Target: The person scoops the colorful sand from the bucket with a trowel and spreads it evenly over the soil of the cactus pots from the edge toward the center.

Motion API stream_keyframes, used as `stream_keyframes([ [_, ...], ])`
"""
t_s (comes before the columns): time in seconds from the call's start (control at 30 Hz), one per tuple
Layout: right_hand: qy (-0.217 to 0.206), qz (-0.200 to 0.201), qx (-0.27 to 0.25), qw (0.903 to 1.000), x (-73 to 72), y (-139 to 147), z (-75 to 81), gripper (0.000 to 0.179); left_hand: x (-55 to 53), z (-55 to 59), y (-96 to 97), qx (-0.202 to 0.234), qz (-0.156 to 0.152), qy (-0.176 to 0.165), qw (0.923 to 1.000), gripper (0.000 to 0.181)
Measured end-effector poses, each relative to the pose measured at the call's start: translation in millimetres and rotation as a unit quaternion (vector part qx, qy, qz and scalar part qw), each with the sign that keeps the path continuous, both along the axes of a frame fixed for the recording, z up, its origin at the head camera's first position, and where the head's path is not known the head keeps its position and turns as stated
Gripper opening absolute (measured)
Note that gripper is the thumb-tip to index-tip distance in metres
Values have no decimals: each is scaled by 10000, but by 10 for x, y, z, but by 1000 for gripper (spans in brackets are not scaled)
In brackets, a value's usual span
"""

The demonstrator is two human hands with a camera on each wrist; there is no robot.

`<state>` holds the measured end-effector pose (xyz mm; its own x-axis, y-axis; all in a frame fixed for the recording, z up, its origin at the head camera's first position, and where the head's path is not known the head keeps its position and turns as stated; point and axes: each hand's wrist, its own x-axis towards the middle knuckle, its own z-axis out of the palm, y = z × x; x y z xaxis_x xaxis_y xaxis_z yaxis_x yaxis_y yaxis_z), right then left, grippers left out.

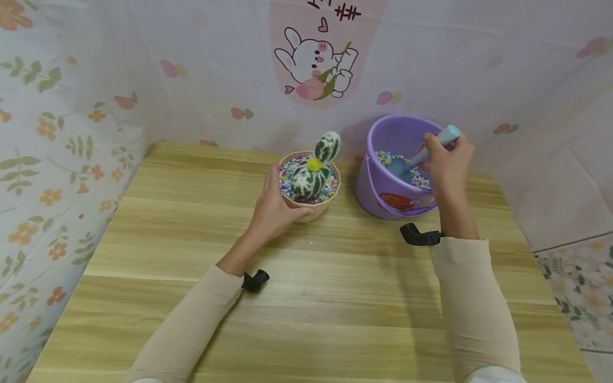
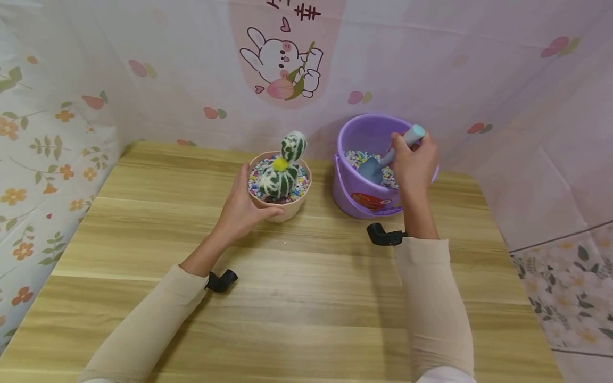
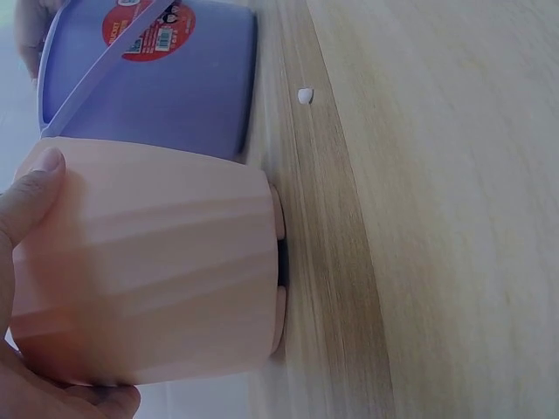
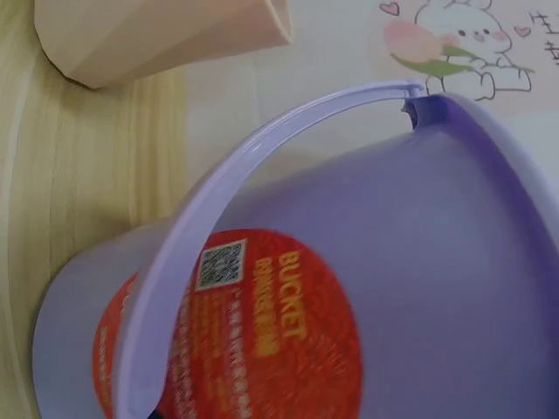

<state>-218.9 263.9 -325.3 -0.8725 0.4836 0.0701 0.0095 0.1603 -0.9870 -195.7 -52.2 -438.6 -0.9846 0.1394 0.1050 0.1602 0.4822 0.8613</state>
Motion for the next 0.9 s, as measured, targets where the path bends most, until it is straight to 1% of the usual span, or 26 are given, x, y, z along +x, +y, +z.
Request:
stream_keyframes([
  [0.1,23,-135,7,9999,14,2,-26,21,1,-6,6,5,-20,-8,10000,130],
  [0.13,32,-140,84,9999,17,0,-34,21,0,-5,6,16,-17,-1,10000,130],
  [0.23,73,-107,352,9993,29,-11,-55,24,-1,-7,8,48,3,37,10000,129],
  [0.33,117,-29,391,9992,36,-25,-64,28,-5,-8,10,59,13,66,10000,128],
  [0.43,248,34,131,9996,42,-34,-60,24,-6,-13,12,37,10,60,10000,128],
  [0.6,455,135,16,9989,40,-17,-53,17,-10,-13,16,1,19,17,10000,129],
  [0.73,414,173,-171,9988,31,20,-46,19,-4,3,13,4,27,-17,10000,129],
  [0.9,300,150,-695,9970,32,61,-32,20,4,13,13,-6,2,-9,10000,129],
])
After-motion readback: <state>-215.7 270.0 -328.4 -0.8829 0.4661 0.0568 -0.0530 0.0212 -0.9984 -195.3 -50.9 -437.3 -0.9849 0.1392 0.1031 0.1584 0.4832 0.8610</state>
